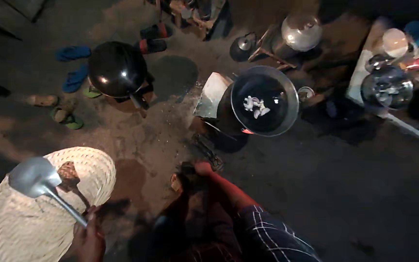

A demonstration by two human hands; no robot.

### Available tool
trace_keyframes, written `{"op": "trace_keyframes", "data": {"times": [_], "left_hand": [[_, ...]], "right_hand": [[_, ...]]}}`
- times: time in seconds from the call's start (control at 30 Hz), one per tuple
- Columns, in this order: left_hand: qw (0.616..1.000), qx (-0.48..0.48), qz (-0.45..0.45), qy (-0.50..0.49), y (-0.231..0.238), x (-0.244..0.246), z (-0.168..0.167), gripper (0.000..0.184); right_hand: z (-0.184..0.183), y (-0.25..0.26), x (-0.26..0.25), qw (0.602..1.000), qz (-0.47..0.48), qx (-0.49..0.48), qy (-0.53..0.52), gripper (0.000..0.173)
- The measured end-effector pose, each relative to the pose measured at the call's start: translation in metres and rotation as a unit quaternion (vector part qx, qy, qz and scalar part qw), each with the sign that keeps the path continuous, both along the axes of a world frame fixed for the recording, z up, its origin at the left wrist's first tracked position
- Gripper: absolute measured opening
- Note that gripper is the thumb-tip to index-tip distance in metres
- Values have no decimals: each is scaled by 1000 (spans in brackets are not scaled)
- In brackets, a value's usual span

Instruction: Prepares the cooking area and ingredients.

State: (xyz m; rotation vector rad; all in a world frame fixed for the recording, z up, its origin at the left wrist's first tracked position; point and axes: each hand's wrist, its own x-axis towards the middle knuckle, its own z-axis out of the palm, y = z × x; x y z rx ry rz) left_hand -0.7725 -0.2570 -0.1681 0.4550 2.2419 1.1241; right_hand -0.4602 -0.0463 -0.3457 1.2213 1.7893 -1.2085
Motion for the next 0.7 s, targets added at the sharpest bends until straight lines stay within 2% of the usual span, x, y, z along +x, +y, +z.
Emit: {"op": "trace_keyframes", "data": {"times": [0.07, 0.1, 0.23, 0.27, 0.3, 0.33, 0.4, 0.5, 0.6, 0.7], "left_hand": [[1000, -7, -3, -9, -3, -1, -14, 40], [1000, -10, -1, -15, -5, -1, -22, 40], [998, -40, 8, -38, -15, -1, -55, 39], [998, -48, 9, -46, -17, 1, -60, 40], [997, -58, 10, -55, -19, 2, -64, 40], [996, -66, 12, -65, -21, 4, -68, 39], [994, -72, 10, -84, -22, 6, -73, 37], [994, -62, 8, -87, -24, 9, -79, 36], [995, -61, -1, -85, -17, 13, -83, 36], [995, -69, -10, -68, -11, 18, -83, 37]], "right_hand": [[-33, 23, -17, 997, 72, 12, 24, 52], [-49, 31, -19, 997, 75, 20, 21, 49], [-86, 49, 1, 996, -51, 14, -67, 42], [-96, 54, 8, 993, -65, 14, -99, 43], [-104, 58, 15, 992, -39, 14, -123, 44], [-107, 62, 21, 990, -4, 18, -142, 44], [-106, 75, 31, 986, 4, 28, -163, 41], [-123, 91, 48, 980, -48, 66, -184, 40], [-133, 105, 58, 974, -84, 47, -204, 41], [-140, 92, 61, 976, -96, 81, -177, 41]]}}
